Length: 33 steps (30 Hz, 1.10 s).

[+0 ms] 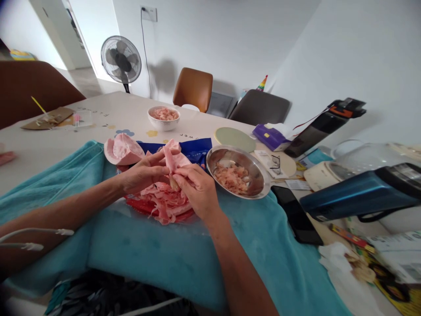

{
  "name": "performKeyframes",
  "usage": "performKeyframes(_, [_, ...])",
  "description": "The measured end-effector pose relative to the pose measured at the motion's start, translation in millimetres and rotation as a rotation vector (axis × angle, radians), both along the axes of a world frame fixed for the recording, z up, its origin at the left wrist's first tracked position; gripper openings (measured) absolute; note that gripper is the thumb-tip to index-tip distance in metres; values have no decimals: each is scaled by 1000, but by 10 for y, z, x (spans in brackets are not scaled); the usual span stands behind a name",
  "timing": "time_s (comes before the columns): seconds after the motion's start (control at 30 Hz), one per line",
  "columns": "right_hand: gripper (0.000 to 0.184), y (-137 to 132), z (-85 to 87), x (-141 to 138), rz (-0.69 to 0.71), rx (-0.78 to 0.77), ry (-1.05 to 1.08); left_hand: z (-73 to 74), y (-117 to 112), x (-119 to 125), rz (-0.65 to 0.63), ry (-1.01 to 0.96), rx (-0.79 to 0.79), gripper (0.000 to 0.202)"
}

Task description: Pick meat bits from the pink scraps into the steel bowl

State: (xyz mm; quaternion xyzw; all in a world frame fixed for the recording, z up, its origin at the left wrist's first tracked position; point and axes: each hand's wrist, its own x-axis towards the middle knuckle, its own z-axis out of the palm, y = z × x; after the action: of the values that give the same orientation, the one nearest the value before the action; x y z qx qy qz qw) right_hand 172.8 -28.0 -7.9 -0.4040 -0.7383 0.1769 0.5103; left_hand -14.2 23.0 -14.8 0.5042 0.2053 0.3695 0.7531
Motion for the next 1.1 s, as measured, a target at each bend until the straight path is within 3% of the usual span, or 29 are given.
performKeyframes(0.4, [12, -12, 13, -26, -16, -9, -38, -16, -2, 15, 32, 35, 14, 59])
performKeyframes(0.5, [12, -13, -7, -39, -50, 78, -128, -5, -19, 27, 69, 70, 41, 60])
performKeyframes(0.63, [16, -12, -62, -79, -198, 312, -304, -8, -37, 47, 137, 118, 106, 62])
performKeyframes(0.73, [18, -22, -80, -106, -278, 368, -372, -23, -42, 53, 127, 131, 123, 64])
performKeyframes(0.93, [16, -58, -56, -126, -219, 258, -360, -20, -62, 50, 64, 147, 117, 58])
performKeyframes(1.1, [12, -76, -37, -170, -193, -90, -151, 29, -82, 51, 67, 194, 109, 55])
